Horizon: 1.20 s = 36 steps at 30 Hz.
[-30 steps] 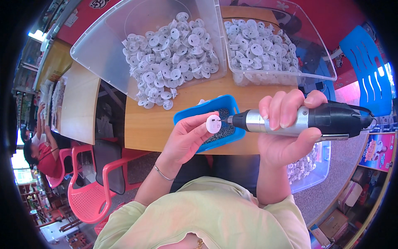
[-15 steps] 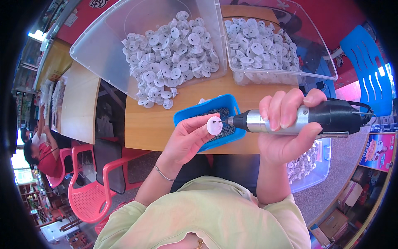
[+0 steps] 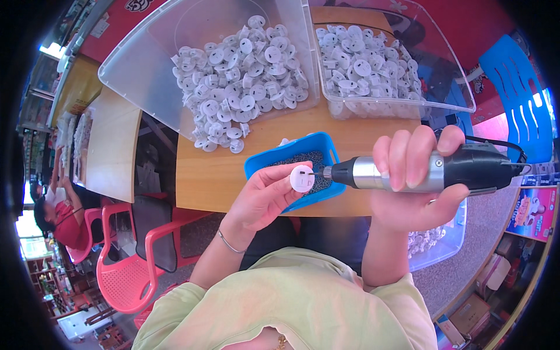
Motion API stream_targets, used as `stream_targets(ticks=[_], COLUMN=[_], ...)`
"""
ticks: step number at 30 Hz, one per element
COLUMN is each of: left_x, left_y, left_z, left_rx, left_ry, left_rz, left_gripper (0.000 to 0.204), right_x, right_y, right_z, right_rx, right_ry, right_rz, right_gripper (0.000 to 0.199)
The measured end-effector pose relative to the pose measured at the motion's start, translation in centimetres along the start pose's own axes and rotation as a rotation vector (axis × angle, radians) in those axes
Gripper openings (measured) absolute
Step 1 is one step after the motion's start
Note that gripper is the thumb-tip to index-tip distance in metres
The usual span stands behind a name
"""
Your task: Attaching small screws to plastic components using an electric screwdriver in a manufacturing setting.
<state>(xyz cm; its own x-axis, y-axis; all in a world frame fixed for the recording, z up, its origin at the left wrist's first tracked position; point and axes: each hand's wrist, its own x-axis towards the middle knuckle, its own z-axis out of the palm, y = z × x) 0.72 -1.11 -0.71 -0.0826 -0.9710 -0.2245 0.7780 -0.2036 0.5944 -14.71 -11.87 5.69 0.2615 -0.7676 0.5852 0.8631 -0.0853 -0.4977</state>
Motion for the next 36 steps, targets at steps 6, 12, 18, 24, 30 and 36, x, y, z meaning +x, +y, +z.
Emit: stream_targets(ticks=[6, 12, 18, 24, 30, 36], left_x=[0.1, -0.1, -0.2, -0.1, -0.2, -0.2], left_y=[0.1, 0.0, -0.1, -0.2, -0.2, -0.1], left_z=[-0.3, 0.0, 0.2, 0.8, 0.9, 0.8], left_rx=[-0.041, -0.108, -0.184, -0.194, -0.165, -0.132], left_ry=[-0.004, 0.041, 0.083, 0.069, 0.093, 0.090], left_rz=[-0.051, -0.099, -0.107, -0.095, -0.092, -0.077], left_gripper=[0.029, 0.026, 0.025, 0.022, 0.021, 0.022], right_x=[0.1, -0.1, -0.1, -0.1, -0.1, -0.1], right_y=[-1.0, -1.2, -1.0, -0.7, -0.6, -0.5], right_z=[-0.5, -0.6, -0.2, 0.6, 0.6, 0.7], right_rx=[0.141, 0.132, 0.106, 0.049, 0.025, 0.016], right_ry=[0.062, 0.089, 0.101, 0.154, 0.145, 0.145], right_rz=[0.010, 0.009, -0.002, 0.008, 0.009, 0.005], right_gripper=[0.035, 0.032, 0.033, 0.032, 0.031, 0.032])
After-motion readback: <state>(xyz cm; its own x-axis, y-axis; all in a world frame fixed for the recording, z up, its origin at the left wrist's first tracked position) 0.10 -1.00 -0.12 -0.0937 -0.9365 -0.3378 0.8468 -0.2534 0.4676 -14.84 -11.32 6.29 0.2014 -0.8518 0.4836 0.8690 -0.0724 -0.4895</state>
